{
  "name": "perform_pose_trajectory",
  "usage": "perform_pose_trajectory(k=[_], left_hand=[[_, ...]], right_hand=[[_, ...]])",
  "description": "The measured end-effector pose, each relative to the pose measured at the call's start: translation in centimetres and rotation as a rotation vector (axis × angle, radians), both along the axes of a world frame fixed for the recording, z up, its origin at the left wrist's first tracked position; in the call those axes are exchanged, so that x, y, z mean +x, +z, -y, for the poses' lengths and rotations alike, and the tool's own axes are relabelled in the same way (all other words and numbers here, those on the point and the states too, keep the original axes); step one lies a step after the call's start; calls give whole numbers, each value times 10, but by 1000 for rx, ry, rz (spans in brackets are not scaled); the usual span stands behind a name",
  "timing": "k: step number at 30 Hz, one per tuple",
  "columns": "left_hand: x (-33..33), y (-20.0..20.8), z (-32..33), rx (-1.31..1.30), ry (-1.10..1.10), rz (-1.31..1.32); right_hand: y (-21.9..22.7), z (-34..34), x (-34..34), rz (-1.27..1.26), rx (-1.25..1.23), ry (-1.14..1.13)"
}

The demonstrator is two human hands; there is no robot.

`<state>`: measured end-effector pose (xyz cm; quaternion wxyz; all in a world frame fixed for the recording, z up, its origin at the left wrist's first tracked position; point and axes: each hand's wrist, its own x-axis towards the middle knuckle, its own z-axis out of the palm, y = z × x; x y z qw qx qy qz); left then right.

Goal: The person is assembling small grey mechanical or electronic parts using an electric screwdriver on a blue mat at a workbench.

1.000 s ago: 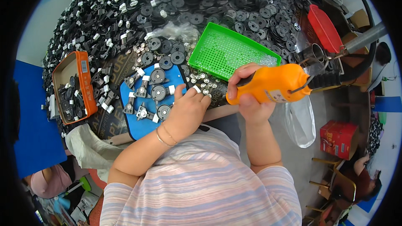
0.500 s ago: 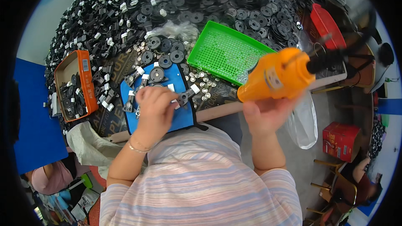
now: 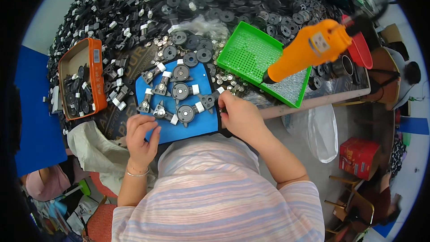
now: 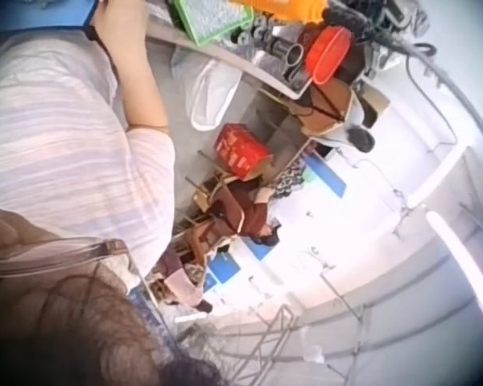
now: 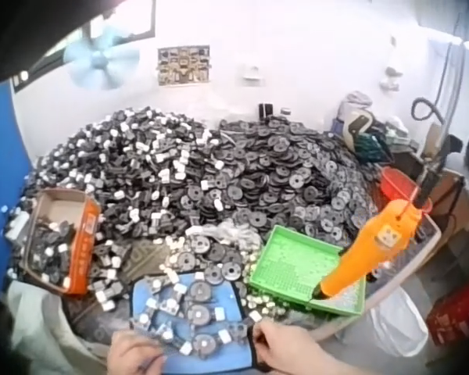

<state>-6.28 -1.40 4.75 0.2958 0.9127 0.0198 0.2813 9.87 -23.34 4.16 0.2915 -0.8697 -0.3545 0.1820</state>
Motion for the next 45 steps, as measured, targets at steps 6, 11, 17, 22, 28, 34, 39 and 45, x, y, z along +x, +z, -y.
perform_pose_trajectory(k=[6, 11, 17, 22, 28, 34, 39, 45], left_hand=[[-14, -8, -8, -22, 31, 22], [-14, -7, -10, -27, 19, 39], [-16, -8, -13, -34, 15, 52], [-15, -15, -17, -42, 27, 70], [-10, -37, -23, -44, 80, 102], [-9, -42, -23, -9, 82, 115], [-8, -42, -22, 9, 63, 108], [-8, -43, -21, 15, 63, 106]], right_hand=[[3, -8, -1, -29, -3, -23], [1, -11, -5, -51, -42, -80], [-1, -9, -4, -36, -47, -113], [-4, -8, -4, 51, -44, -89], [11, -11, 13, -63, 19, -98], [12, -6, 14, 30, -25, -47], [7, -10, 12, 158, -60, -149], [5, -11, 10, 154, -90, -190]])
